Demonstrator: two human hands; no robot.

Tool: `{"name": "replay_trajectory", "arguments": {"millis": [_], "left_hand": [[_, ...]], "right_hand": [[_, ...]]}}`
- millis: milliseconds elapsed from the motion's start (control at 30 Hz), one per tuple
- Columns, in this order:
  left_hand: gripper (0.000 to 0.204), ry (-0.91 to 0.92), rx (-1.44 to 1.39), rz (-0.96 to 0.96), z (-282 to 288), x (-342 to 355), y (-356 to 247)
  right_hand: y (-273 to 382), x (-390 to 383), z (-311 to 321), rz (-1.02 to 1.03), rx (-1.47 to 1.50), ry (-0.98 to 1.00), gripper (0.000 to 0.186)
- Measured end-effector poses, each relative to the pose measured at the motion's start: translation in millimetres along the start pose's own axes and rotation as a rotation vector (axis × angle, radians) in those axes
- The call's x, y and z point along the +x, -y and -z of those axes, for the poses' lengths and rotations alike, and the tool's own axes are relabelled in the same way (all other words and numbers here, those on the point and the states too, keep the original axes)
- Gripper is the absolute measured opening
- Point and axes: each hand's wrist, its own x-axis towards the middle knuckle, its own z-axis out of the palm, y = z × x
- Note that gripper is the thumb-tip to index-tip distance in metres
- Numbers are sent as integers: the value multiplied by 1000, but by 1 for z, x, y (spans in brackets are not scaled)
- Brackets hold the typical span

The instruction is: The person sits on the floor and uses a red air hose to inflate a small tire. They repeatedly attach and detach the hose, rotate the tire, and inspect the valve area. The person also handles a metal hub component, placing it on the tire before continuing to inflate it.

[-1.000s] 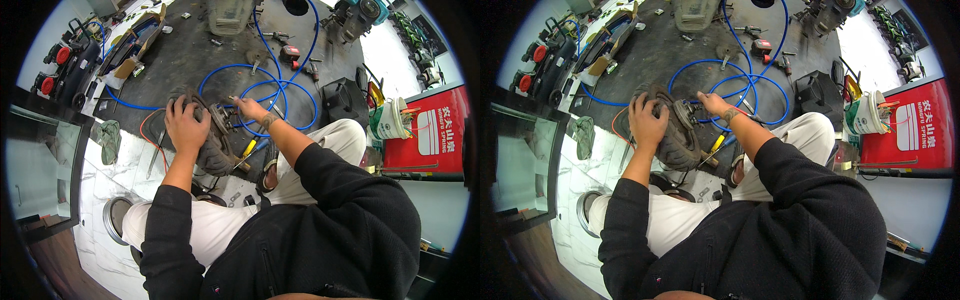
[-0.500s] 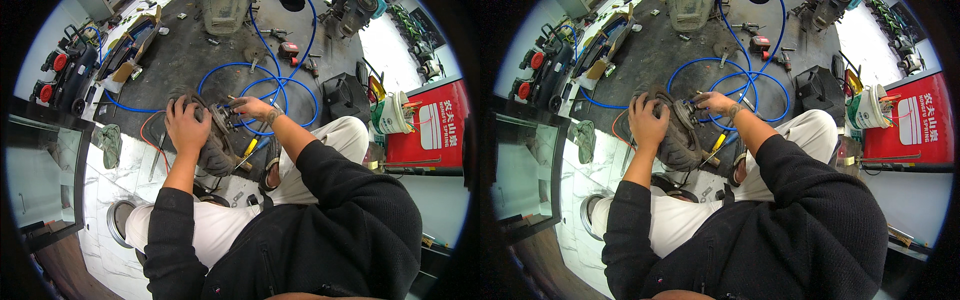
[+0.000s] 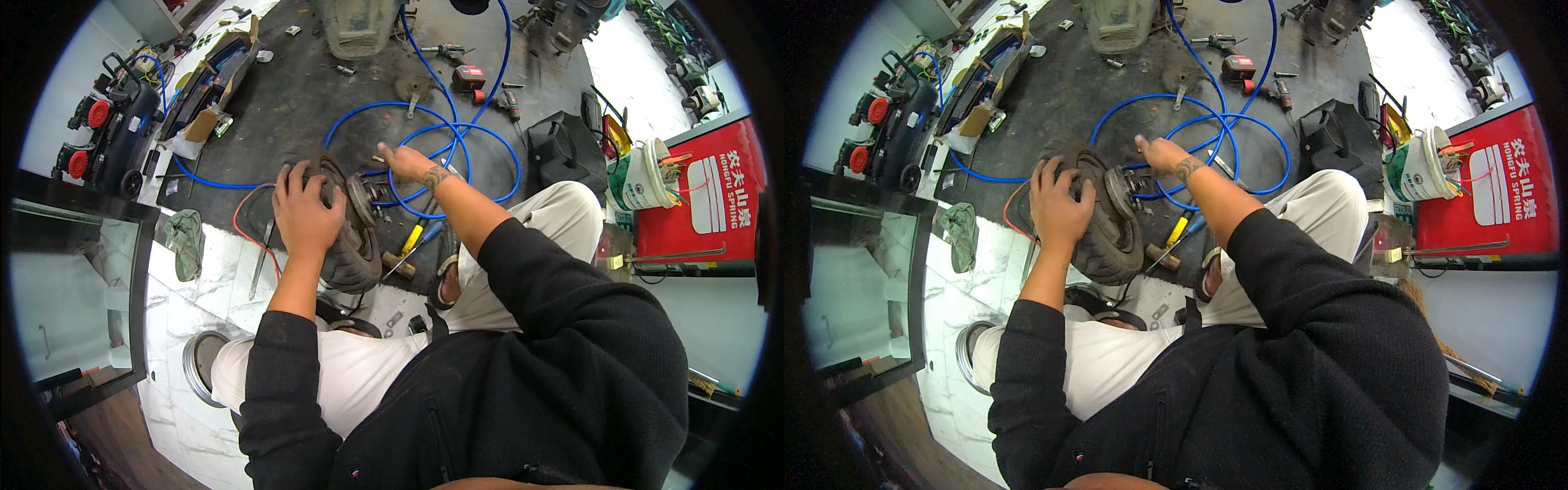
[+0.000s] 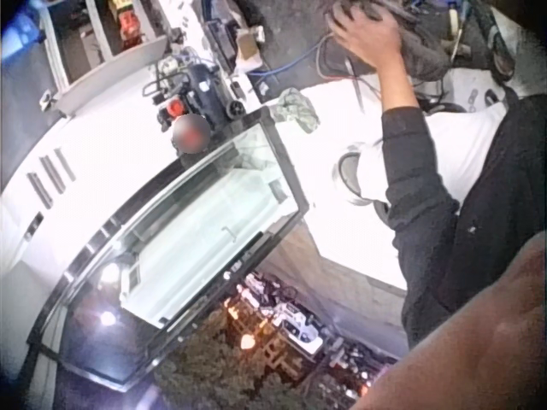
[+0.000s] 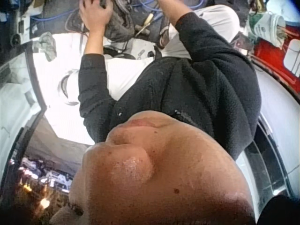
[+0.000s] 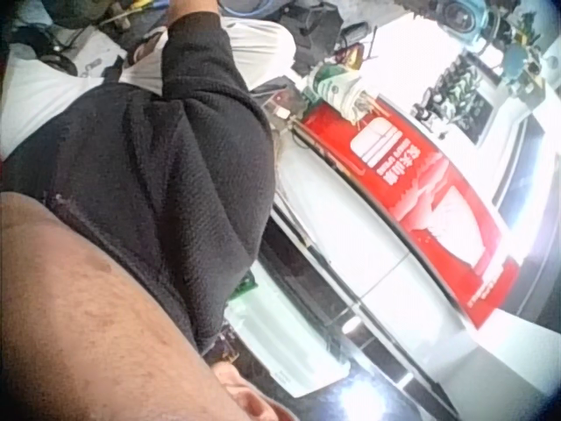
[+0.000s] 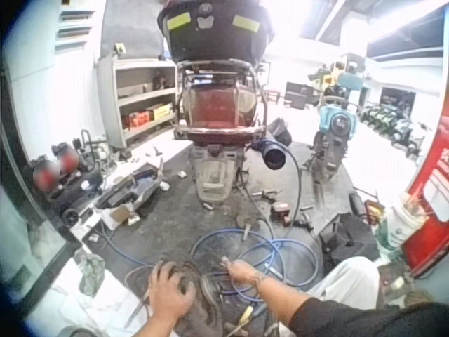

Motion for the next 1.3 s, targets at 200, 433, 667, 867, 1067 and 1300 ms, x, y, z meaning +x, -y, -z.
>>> {"name": "replay_trajectory", "arguments": {"millis": [200, 433, 667, 867, 1067, 1300], "left_hand": [[30, 17, 0, -46, 0, -4, -14], [31, 49, 13, -32, -6, 3, -17], [27, -33, -511, 155, 3, 11, -25], [35, -177, -752, 737, -11, 25, 70], [65, 517, -618, 1184, -99, -23, 105], [47, 453, -1569, 1491, -109, -31, 86]], "right_hand": [[-32, -7, -31, 323, 297, 71, 66], [-52, -9, -33, 36, 378, -18, 49], [30, -61, -18, 177, -52, -414, 81], [65, -148, -44, 601, -33, -287, 125], [45, -146, -64, 543, -79, -488, 131], [20, -132, -19, 591, -26, -360, 126]]}}
